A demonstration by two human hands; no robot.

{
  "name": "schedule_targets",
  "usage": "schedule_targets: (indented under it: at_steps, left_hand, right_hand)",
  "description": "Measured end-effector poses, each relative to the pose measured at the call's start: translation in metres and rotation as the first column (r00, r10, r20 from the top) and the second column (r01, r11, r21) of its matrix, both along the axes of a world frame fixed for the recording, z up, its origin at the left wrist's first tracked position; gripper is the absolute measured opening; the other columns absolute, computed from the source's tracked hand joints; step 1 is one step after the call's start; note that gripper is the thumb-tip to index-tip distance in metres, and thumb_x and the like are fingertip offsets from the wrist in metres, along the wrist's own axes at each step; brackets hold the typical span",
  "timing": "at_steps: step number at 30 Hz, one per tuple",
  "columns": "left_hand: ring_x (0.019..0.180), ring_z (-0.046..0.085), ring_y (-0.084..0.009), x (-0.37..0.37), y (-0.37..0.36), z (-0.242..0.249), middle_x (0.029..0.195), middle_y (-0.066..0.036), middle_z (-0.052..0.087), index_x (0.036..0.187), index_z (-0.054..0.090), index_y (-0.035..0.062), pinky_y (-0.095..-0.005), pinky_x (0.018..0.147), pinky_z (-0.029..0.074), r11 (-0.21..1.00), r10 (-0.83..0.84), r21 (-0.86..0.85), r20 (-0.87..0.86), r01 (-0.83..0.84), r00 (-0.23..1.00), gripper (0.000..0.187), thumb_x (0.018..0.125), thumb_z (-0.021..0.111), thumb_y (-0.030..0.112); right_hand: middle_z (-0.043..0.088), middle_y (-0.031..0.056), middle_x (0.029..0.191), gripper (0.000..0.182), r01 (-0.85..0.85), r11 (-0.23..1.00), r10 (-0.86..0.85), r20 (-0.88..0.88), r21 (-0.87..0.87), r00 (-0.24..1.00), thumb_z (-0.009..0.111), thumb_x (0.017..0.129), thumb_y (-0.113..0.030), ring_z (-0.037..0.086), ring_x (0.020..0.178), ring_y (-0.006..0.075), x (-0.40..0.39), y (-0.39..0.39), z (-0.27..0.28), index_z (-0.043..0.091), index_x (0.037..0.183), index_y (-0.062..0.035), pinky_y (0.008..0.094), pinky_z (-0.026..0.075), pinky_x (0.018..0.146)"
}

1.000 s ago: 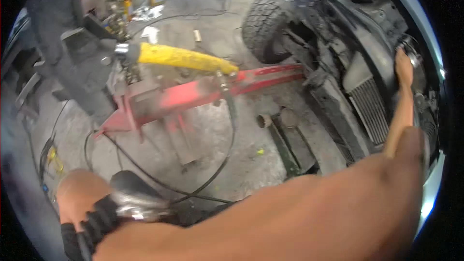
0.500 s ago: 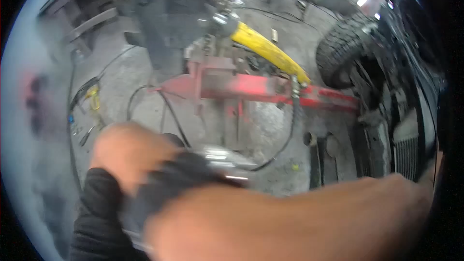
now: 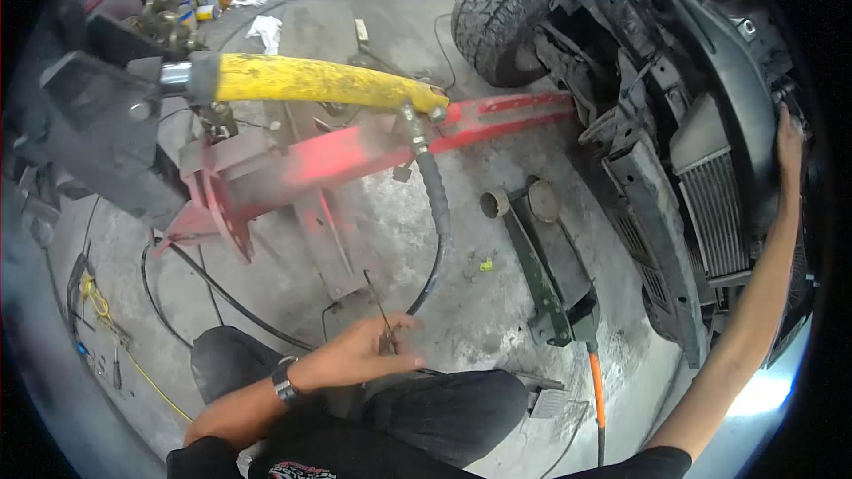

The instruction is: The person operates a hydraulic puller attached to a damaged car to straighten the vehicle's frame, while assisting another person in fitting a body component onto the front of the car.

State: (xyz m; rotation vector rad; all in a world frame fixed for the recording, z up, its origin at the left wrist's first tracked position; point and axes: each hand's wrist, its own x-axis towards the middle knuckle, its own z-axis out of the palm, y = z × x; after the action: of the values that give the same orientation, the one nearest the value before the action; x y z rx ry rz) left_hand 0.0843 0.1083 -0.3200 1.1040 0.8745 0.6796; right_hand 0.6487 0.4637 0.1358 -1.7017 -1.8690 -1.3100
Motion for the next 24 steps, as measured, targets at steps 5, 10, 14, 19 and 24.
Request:
schedule_targets:
  at_steps: [5, 10, 14, 19, 24]
  left_hand:
    - [0.065, 0.045, -0.0022, 0.001, 0.023, -0.003, 0.080, 0.004, 0.054, 0.120, 0.048, -0.0005, -0.0190, 0.058, 0.036, 0.987, -0.055, -0.149, 0.090, 0.068, 0.994, 0.048, 0.084, 0.069, 0.021]
    - [0.063, 0.045, -0.0029, 0.003, 0.036, -0.016, 0.078, 0.003, 0.054, 0.121, 0.049, 0.0019, -0.0197, 0.055, 0.038, 0.960, -0.014, -0.271, 0.209, 0.072, 0.978, 0.046, 0.085, 0.068, 0.023]
    - [0.066, 0.043, -0.0013, -0.004, 0.054, -0.009, 0.079, 0.005, 0.053, 0.122, 0.050, 0.0022, -0.0177, 0.060, 0.036, 0.924, 0.014, -0.371, 0.275, 0.093, 0.961, 0.043, 0.086, 0.066, 0.020]
    - [0.072, 0.043, -0.0005, -0.014, 0.072, -0.008, 0.083, 0.005, 0.051, 0.125, 0.048, 0.0023, -0.0171, 0.065, 0.035, 0.883, 0.036, -0.458, 0.274, 0.097, 0.961, 0.044, 0.086, 0.067, 0.014]
    - [0.072, 0.045, -0.0005, -0.017, 0.083, -0.008, 0.084, 0.004, 0.054, 0.125, 0.048, 0.0022, -0.0171, 0.066, 0.037, 0.874, 0.097, -0.484, 0.266, 0.046, 0.959, 0.044, 0.085, 0.066, 0.010]
  right_hand:
    - [0.057, 0.0256, 0.114, 0.045, -0.410, 0.910, 0.370, -0.322, -0.064, 0.871, 0.036, 0.095, -0.029, 0.055, 0.105, 0.0331, 0.013, -0.003, 0.003, 0.054, 0.114, 0.0063, 0.0380, 0.043, 0.090]
    - [0.057, 0.0253, 0.116, 0.048, -0.123, 0.991, 0.084, -0.491, -0.049, 0.867, 0.040, 0.093, -0.031, 0.056, 0.104, 0.0335, -0.153, -0.070, -0.047, 0.056, 0.115, 0.0091, 0.0393, 0.045, 0.089]
    - [0.055, 0.0237, 0.120, 0.052, -0.042, 0.997, 0.008, -0.493, -0.058, 0.870, 0.040, 0.093, -0.036, 0.054, 0.106, 0.0335, -0.186, -0.078, -0.055, 0.055, 0.120, 0.0045, 0.0406, 0.044, 0.091]
    - [0.054, 0.0233, 0.122, 0.052, -0.049, 0.998, 0.023, -0.509, -0.038, 0.861, 0.039, 0.093, -0.038, 0.054, 0.108, 0.0336, -0.192, -0.073, -0.055, 0.055, 0.122, 0.0019, 0.0408, 0.043, 0.092]
    - [0.054, 0.0227, 0.123, 0.052, -0.048, 0.999, 0.039, -0.501, -0.006, 0.864, 0.038, 0.093, -0.038, 0.053, 0.109, 0.0330, -0.189, -0.073, -0.057, 0.054, 0.123, 0.0009, 0.0402, 0.042, 0.093]
